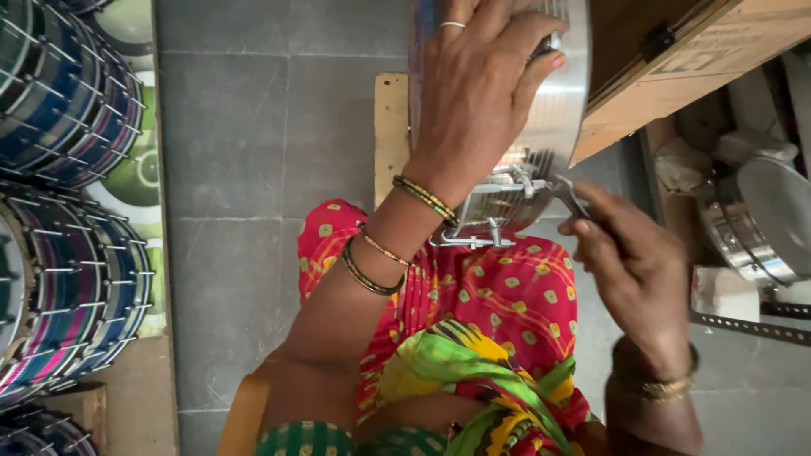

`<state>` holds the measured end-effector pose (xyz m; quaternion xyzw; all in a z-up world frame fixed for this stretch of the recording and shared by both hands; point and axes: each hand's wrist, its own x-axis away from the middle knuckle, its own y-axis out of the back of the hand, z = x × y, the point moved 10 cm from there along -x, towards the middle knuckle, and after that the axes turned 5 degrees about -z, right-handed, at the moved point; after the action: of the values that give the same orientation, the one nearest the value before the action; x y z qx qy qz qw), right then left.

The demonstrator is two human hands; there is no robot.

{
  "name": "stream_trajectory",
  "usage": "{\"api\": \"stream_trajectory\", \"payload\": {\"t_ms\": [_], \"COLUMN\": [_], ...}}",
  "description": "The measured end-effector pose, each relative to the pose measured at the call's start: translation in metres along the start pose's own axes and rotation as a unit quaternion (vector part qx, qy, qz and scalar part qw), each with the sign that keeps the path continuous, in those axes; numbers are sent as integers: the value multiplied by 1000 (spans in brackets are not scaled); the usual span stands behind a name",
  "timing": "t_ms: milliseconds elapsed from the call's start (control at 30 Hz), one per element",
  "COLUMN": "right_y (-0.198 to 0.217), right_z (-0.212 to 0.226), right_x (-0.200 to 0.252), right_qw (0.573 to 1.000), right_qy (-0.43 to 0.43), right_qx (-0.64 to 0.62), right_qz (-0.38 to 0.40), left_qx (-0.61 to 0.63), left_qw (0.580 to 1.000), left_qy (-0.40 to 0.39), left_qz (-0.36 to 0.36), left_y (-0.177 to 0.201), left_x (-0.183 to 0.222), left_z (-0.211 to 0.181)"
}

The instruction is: The person assembles a snare drum by fitting a drum head onto the frame, placing a metal rim on top, and tightening tension rods using a wrench and by hand.

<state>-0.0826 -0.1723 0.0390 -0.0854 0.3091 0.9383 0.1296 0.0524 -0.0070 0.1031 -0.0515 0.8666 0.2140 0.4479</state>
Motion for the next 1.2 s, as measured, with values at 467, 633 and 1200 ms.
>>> {"api": "stream_trajectory", "payload": {"t_ms": [467, 633, 1200], "right_y": [7, -6, -17], "right_z": [70, 103, 89], "right_x": [-15, -26, 6], "right_qw": [977, 950, 926], "right_qy": [10, 65, 158], "right_qx": [211, 304, 342], "right_qz": [-15, 17, -13], "left_qx": [-27, -23, -11], "left_qw": [999, 999, 1000], "left_qy": [11, 30, 8], "left_qz": [-13, -16, -24], "left_y": [10, 7, 1], "left_x": [1, 1, 15], "left_z": [1, 6, 11]}}
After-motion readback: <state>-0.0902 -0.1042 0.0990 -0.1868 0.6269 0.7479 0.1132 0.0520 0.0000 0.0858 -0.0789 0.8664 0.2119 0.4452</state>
